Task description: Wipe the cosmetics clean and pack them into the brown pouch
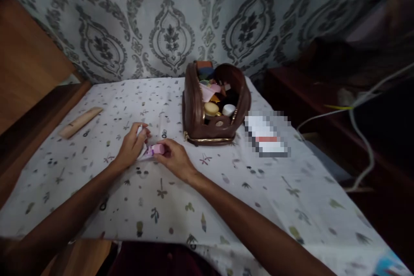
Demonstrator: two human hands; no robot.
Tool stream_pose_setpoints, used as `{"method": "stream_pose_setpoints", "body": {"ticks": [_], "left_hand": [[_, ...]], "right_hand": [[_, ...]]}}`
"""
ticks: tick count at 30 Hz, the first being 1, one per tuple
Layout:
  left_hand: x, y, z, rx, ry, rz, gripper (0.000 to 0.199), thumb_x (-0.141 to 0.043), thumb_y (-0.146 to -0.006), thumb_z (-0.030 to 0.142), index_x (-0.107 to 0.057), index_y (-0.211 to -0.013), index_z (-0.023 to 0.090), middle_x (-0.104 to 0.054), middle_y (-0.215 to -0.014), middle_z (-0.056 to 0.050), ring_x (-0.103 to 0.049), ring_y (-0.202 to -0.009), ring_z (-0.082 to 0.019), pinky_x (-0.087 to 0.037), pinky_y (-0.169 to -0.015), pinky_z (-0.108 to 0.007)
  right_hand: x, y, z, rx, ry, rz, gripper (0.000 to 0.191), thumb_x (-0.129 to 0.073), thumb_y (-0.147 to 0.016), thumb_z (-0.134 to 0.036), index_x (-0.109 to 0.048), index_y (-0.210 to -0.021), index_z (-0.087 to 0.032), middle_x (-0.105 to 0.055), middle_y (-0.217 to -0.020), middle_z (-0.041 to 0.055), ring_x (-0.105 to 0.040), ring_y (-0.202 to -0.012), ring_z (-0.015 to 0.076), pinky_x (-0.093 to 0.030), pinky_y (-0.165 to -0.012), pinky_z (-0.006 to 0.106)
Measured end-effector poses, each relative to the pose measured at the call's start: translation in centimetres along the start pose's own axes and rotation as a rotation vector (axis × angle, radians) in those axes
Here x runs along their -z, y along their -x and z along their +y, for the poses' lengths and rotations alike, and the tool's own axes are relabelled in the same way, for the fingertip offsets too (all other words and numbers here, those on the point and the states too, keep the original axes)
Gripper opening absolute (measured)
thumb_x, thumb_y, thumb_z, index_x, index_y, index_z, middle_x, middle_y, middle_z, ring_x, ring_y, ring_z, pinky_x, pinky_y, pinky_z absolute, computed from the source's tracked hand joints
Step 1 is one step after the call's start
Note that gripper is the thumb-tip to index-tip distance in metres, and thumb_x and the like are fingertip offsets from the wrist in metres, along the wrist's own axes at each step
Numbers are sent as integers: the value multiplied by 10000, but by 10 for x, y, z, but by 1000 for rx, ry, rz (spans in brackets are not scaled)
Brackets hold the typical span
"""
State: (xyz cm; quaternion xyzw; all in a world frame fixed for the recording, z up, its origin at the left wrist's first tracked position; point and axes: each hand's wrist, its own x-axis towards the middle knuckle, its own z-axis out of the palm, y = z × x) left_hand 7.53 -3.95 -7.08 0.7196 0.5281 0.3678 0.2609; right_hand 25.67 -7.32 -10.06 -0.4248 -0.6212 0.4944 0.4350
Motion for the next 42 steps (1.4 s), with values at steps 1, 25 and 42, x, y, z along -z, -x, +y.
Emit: {"method": "stream_pose_setpoints", "body": {"ticks": [1,25,42], "left_hand": [[0,-1,-2,-23,-31,-8,282,-364,-998,375,-554,-1106,196,-656,-937,-54,-621,-874,-201,-461,-855,-325],[39,36,0,-11,-239,-101,381,-480,-925,273,-648,-1260,206,-677,-1293,-95,-607,-1206,-279,-433,-1082,-434],[29,59,-10,-467,-632,-116,248,-455,-959,84,-676,-1021,179,-717,-1153,-115,-644,-1071,-243,-578,-877,-385]], "right_hand": [[1,0,0,25,73,7,256,-713,-796,-247,-658,-1037,-177,-654,-925,23,-603,-831,156,-505,-772,286],[18,4,4,242,495,-87,199,-693,-846,-197,-648,-1039,-189,-674,-937,48,-614,-871,190,-466,-775,301],[16,7,-3,185,521,-59,140,-732,-787,-177,-624,-874,-198,-662,-848,23,-601,-792,173,-445,-722,277]]}}
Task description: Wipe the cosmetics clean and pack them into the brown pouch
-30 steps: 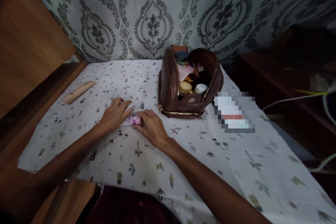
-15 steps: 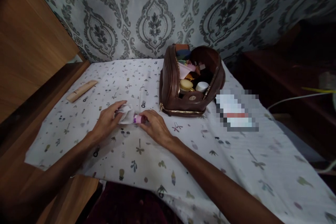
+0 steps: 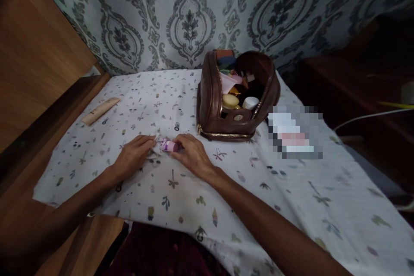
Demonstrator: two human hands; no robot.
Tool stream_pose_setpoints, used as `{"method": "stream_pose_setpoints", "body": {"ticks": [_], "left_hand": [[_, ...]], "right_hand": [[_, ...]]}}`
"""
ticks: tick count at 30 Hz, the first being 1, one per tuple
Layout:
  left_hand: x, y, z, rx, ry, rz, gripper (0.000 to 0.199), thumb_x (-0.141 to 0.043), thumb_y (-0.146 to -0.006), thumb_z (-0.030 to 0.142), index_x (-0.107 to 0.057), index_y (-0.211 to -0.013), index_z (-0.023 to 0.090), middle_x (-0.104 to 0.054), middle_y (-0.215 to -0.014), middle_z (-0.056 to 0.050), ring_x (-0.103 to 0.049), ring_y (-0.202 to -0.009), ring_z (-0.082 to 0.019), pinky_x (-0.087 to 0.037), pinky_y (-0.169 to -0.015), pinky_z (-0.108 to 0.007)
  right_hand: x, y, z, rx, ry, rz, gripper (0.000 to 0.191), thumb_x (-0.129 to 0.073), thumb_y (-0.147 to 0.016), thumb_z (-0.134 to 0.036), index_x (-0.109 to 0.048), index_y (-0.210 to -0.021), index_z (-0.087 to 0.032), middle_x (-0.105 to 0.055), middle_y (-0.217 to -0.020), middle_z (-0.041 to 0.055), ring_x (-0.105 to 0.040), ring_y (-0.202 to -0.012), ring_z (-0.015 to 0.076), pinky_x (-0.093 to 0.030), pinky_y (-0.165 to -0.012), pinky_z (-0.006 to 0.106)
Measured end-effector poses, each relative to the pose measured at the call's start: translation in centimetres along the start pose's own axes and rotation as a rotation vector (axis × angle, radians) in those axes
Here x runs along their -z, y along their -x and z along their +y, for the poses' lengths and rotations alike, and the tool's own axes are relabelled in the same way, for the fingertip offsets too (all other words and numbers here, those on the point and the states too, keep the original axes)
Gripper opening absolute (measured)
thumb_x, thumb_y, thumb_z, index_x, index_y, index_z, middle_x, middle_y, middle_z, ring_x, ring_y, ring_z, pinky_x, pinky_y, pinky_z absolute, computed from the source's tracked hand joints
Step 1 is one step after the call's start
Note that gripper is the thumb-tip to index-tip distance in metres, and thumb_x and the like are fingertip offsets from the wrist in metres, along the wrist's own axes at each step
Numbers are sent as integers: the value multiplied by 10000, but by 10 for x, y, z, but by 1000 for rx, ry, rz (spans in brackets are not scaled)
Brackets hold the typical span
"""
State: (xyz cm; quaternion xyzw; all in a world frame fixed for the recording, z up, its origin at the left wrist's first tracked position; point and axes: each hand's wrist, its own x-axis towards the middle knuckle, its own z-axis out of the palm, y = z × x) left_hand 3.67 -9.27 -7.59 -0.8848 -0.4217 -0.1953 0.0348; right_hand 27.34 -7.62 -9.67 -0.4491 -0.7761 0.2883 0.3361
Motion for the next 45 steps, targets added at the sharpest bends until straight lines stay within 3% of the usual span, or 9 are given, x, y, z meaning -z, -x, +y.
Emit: {"method": "stream_pose_setpoints", "body": {"ticks": [5,9,15,19,25,29,33,40,45], "left_hand": [[4,13,-18,94,8,-6,240,-466,-952,96,-683,-996,190,-728,-1075,-105,-662,-997,-233,-580,-864,-395],[8,5,-9,117,67,14,285,-434,-946,81,-666,-1073,186,-718,-1087,-105,-660,-1021,-234,-577,-878,-414],[6,-23,30,-112,115,64,253,-399,-973,84,-614,-1085,160,-706,-1121,-113,-649,-1079,-215,-565,-921,-372],[3,-31,36,-188,16,19,197,-420,-965,77,-596,-1021,147,-703,-1084,-118,-646,-1044,-224,-559,-908,-360],[7,-16,2,39,-65,-70,229,-407,-948,80,-592,-1051,166,-688,-1080,-120,-635,-1034,-247,-554,-872,-384],[1,-2,-22,185,58,-48,251,-416,-934,99,-584,-1099,184,-677,-1111,-98,-641,-1024,-226,-553,-873,-379],[1,1,-16,208,144,47,252,-417,-939,115,-586,-1108,194,-675,-1121,-76,-636,-1046,-205,-544,-914,-370],[2,-5,35,-129,22,105,195,-442,-969,98,-603,-1056,165,-670,-1176,-117,-635,-1112,-210,-542,-984,-367],[1,-6,26,-125,-102,52,207,-465,-936,62,-597,-1055,169,-673,-1181,-131,-632,-1106,-236,-581,-849,-347]], "right_hand": [[1,0,0,7,12,-9,165,-759,-787,-172,-642,-902,-197,-685,-888,34,-615,-829,184,-451,-738,288],[2,1,-1,29,-22,-7,117,-723,-839,-233,-654,-928,-198,-693,-887,40,-625,-834,188,-455,-735,291],[0,5,0,27,-27,53,155,-660,-819,-183,-606,-962,-210,-685,-832,13,-622,-743,167,-453,-694,268],[-1,7,0,27,4,72,274,-630,-772,-107,-560,-1016,-209,-700,-877,27,-636,-752,173,-454,-682,266],[2,7,-3,29,-39,27,381,-715,-818,-234,-526,-1149,-240,-724,-937,20,-662,-817,187,-506,-756,295],[1,6,0,93,-1,15,192,-664,-896,-284,-599,-1068,-228,-703,-903,37,-657,-818,192,-519,-764,312],[1,6,2,195,49,-8,195,-648,-907,-271,-638,-1094,-217,-681,-1007,78,-646,-941,227,-532,-831,360],[-3,6,7,226,52,29,344,-585,-833,-110,-627,-1163,-196,-678,-982,84,-643,-906,229,-538,-820,371],[0,6,-3,81,-60,31,114,-647,-846,-209,-657,-958,-189,-684,-820,32,-623,-740,169,-494,-693,279]]}}
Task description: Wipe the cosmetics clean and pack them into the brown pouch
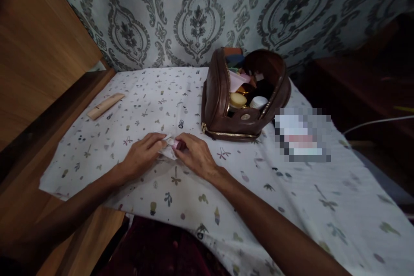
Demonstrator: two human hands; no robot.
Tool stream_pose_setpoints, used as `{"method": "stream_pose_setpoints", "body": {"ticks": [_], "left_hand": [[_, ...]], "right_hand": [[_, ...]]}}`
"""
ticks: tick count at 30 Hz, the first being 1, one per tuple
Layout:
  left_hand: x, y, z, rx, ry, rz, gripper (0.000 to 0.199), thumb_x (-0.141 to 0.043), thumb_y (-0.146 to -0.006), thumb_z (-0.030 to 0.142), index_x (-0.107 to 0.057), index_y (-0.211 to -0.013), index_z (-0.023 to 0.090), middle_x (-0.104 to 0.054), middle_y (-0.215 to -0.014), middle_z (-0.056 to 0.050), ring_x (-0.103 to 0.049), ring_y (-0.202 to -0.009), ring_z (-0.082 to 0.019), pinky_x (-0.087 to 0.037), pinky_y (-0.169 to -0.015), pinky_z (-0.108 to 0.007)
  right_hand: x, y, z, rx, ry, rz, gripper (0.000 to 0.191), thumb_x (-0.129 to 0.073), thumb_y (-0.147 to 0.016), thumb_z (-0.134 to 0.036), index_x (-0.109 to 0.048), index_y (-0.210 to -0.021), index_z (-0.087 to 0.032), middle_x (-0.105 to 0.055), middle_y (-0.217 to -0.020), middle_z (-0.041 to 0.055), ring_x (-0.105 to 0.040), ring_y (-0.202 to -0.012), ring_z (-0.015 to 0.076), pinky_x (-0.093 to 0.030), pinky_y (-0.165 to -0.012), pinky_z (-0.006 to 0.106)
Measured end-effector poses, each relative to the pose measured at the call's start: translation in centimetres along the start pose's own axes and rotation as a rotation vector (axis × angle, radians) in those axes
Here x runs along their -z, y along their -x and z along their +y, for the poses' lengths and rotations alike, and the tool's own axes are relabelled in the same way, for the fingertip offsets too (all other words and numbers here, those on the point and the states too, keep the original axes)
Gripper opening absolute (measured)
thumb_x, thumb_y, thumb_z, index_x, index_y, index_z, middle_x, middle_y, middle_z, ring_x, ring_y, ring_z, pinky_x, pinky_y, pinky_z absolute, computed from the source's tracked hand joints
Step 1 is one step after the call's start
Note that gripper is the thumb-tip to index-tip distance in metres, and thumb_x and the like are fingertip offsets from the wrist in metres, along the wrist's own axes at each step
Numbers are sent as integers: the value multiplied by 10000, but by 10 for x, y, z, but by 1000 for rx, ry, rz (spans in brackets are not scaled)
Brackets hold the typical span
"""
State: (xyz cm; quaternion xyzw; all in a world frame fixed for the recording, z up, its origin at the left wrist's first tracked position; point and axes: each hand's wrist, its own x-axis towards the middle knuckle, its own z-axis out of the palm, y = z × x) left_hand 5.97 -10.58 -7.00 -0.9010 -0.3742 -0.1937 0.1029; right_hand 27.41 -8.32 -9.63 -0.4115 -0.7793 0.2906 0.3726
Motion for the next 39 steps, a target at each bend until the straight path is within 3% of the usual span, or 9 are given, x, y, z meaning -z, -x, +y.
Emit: {"method": "stream_pose_setpoints", "body": {"ticks": [5,9,13,20,23,28,31,33,39], "left_hand": [[7,3,-32,156,48,-41,303,-471,-855,20,-583,-1076,196,-680,-1168,-100,-625,-1108,-233,-562,-830,-330],[8,0,-49,347,218,-77,386,-449,-795,36,-573,-1125,191,-675,-1154,-73,-624,-1067,-216,-517,-906,-327],[8,-12,-53,492,398,-90,386,-457,-759,87,-578,-1106,203,-680,-1014,-13,-613,-860,-179,-492,-797,-282],[2,-29,-63,540,705,-33,214,-543,-803,219,-567,-1012,183,-634,-901,10,-580,-821,-159,-445,-732,-248],[1,-33,-62,588,667,39,192,-555,-826,246,-558,-1008,185,-621,-882,5,-575,-801,-162,-454,-726,-260],[-2,-33,-32,408,368,110,303,-472,-824,90,-582,-1090,184,-606,-1081,-74,-575,-1029,-218,-488,-902,-352],[-9,-31,-7,158,308,82,290,-466,-878,87,-599,-1121,173,-584,-1155,-116,-553,-1095,-234,-506,-928,-371],[-14,-29,3,42,288,57,288,-460,-905,87,-605,-1142,160,-596,-1146,-127,-558,-1081,-236,-519,-917,-369],[-16,-17,-26,144,243,-39,245,-457,-934,96,-636,-1089,161,-632,-1093,-113,-583,-1043,-234,-531,-914,-384]], "right_hand": [[1,-2,-5,-158,-121,19,196,-689,-861,-379,-672,-930,-196,-665,-732,-5,-561,-625,128,-448,-604,245],[2,-3,-2,-156,-132,21,297,-666,-883,-408,-653,-1102,-208,-673,-777,-3,-564,-629,128,-447,-609,251],[3,-3,-1,-124,-116,7,305,-584,-944,-409,-653,-1159,-204,-667,-789,1,-577,-661,138,-445,-642,258],[6,-6,6,-87,-52,88,285,-708,-830,-236,-677,-1110,-191,-650,-951,51,-608,-815,179,-481,-726,285],[6,-5,2,-87,-22,84,243,-698,-846,-254,-682,-1082,-196,-652,-916,49,-615,-812,186,-484,-730,293],[3,-2,-4,-161,57,37,205,-639,-893,-317,-641,-1058,-196,-631,-741,-5,-574,-654,162,-440,-648,281],[2,-2,1,-106,129,48,61,-619,-850,-173,-637,-902,-197,-629,-815,25,-580,-716,173,-436,-673,284],[2,-3,4,-64,133,58,161,-585,-804,-71,-636,-893,-195,-624,-863,41,-587,-777,182,-446,-712,286],[2,-3,5,-64,87,29,83,-625,-844,-168,-625,-925,-188,-602,-873,33,-567,-746,167,-452,-706,284]]}}
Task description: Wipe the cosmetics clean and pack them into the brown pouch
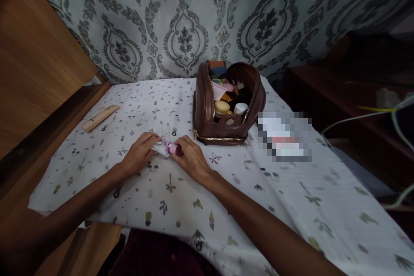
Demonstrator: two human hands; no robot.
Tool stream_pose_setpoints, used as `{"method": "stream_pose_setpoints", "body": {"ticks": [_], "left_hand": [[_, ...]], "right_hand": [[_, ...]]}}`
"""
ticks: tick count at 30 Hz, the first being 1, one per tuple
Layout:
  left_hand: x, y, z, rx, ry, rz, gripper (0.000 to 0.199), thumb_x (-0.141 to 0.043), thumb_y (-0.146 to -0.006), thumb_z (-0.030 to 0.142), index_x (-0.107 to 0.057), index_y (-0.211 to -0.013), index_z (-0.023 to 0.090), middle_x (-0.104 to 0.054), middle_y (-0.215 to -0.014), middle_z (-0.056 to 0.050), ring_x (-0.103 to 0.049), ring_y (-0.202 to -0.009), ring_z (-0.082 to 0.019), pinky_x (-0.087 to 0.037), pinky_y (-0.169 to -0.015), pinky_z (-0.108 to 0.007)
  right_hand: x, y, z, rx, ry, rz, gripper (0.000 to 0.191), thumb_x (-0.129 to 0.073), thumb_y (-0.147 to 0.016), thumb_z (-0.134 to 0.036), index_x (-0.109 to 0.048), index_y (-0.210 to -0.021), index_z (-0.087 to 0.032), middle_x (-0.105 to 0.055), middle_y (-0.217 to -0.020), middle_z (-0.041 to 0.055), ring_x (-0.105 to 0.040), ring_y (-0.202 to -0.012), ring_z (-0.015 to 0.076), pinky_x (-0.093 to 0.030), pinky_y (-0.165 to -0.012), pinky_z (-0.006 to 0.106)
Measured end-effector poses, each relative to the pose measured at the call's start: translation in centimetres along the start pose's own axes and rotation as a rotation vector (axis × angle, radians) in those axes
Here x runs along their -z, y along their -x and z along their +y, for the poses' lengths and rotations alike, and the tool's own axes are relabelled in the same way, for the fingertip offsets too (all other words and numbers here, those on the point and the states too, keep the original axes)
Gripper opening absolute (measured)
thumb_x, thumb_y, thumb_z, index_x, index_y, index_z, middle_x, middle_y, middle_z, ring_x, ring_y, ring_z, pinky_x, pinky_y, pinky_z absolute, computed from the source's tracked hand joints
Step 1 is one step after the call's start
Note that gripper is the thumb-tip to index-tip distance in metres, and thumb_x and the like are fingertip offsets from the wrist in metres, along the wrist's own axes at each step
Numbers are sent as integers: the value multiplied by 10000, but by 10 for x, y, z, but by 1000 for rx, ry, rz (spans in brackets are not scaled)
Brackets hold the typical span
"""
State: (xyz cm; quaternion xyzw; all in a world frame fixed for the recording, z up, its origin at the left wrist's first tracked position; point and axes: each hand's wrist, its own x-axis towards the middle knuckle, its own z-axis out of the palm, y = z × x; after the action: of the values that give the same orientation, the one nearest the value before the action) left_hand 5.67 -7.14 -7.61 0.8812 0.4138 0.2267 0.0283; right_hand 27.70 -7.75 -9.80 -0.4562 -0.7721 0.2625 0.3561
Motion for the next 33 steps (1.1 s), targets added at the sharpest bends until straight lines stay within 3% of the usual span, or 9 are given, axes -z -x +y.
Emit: {"method": "stream_pose_setpoints", "body": {"ticks": [3,6,13,20,25,27,29,31,33], "left_hand": [[8,7,-19,131,11,-17,248,-459,-922,99,-641,-1074,170,-641,-1076,-98,-599,-1037,-232,-534,-916,-399],[13,11,-17,166,48,28,299,-458,-900,85,-640,-1117,181,-647,-1087,-84,-614,-1044,-220,-540,-925,-393],[-1,6,26,-219,-74,87,491,-382,-935,73,-481,-1407,165,-624,-1284,-162,-589,-1202,-252,-528,-1007,-447],[-3,7,2,-180,-300,43,459,-420,-941,116,-490,-1395,135,-659,-1229,-178,-620,-1132,-284,-527,-955,-442],[14,8,-19,-12,-172,39,383,-464,-897,157,-614,-1249,166,-706,-1151,-140,-658,-1030,-295,-553,-874,-426],[22,4,-19,151,3,52,336,-479,-909,240,-632,-1205,194,-722,-1102,-96,-682,-932,-253,-571,-795,-364],[28,-3,-14,358,184,85,279,-520,-916,374,-652,-1093,203,-721,-893,-37,-664,-734,-203,-557,-658,-299],[31,-11,-6,544,372,182,327,-568,-885,505,-641,-940,192,-648,-719,6,-602,-607,-169,-527,-571,-269],[29,-20,3,663,602,338,408,-623,-823,587,-615,-870,182,-624,-738,6,-597,-640,-166,-542,-570,-271]], "right_hand": [[0,1,-1,-9,-24,-4,248,-652,-826,-166,-607,-1068,-191,-616,-899,28,-578,-756,168,-458,-711,284],[2,2,-3,-37,-47,-17,199,-641,-844,-198,-594,-1037,-209,-630,-844,6,-582,-735,165,-447,-679,271],[4,1,-6,-47,-65,-9,50,-593,-860,-213,-570,-904,-210,-628,-737,-14,-560,-656,148,-421,-648,256],[5,2,-10,-70,-77,-13,130,-593,-909,-326,-583,-893,-197,-620,-718,-12,-548,-645,144,-403,-635,254],[7,2,-13,-150,-194,34,135,-638,-873,-316,-598,-846,-191,-594,-691,-27,-526,-636,124,-381,-606,236],[6,0,-12,-195,-330,73,156,-654,-850,-326,-596,-808,-187,-584,-673,-30,-518,-629,118,-378,-595,232],[3,-2,-10,-234,-523,91,231,-686,-818,-387,-584,-772,-185,-583,-658,-30,-518,-613,113,-384,-580,231],[-1,-4,-8,-284,-752,89,347,-743,-754,-487,-574,-769,-184,-608,-665,-26,-537,-591,108,-405,-570,231],[-4,-6,-8,-344,-960,74,464,-803,-665,-569,-575,-788,-183,-645,-679,-23,-570,-576,106,-434,-569,233]]}}
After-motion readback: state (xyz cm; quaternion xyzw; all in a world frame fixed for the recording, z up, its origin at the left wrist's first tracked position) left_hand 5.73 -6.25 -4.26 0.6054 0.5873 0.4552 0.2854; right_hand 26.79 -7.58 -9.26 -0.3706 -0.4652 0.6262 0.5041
